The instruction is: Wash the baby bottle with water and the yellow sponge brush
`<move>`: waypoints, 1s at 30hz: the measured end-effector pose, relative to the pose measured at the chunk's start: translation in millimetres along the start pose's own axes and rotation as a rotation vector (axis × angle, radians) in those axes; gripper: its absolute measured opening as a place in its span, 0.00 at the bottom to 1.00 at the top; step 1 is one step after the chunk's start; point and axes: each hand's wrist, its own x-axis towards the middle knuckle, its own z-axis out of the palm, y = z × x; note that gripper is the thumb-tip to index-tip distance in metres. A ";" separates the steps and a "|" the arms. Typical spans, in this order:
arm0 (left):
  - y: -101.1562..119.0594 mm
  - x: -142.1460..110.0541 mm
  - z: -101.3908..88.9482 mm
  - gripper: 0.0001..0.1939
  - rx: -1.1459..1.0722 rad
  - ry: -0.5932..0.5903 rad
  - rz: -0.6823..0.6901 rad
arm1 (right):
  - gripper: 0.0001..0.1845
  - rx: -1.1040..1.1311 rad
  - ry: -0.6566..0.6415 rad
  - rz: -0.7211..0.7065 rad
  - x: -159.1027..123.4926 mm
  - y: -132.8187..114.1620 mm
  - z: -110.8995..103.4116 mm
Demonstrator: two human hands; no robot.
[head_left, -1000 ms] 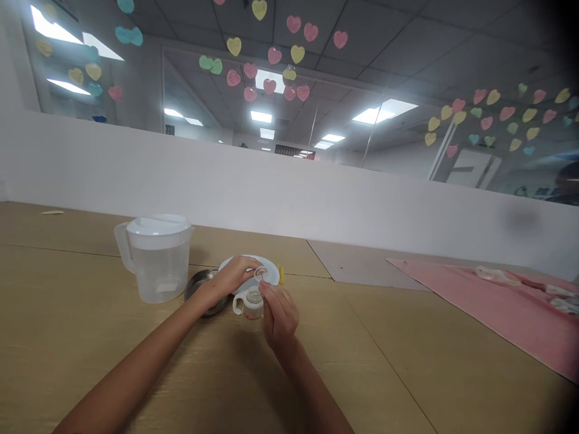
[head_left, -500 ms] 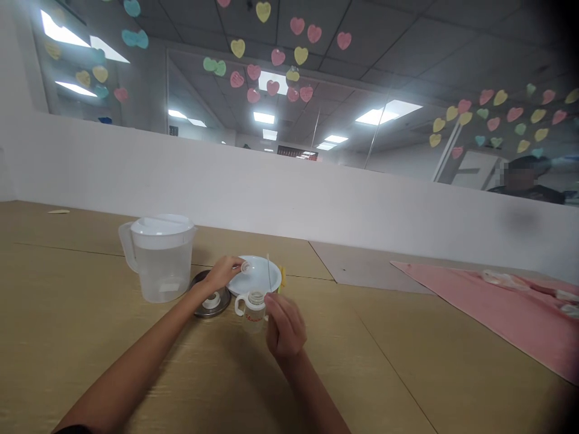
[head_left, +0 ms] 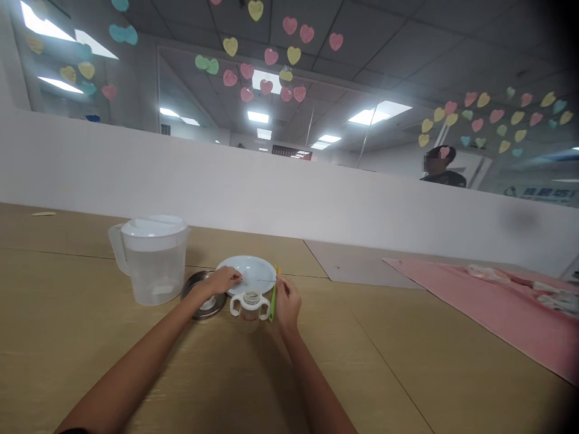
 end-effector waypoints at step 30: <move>113.3 -18.6 -60.8 0.18 -0.423 -0.093 0.095 | 0.20 -0.162 -0.085 0.091 2.1 14.7 2.0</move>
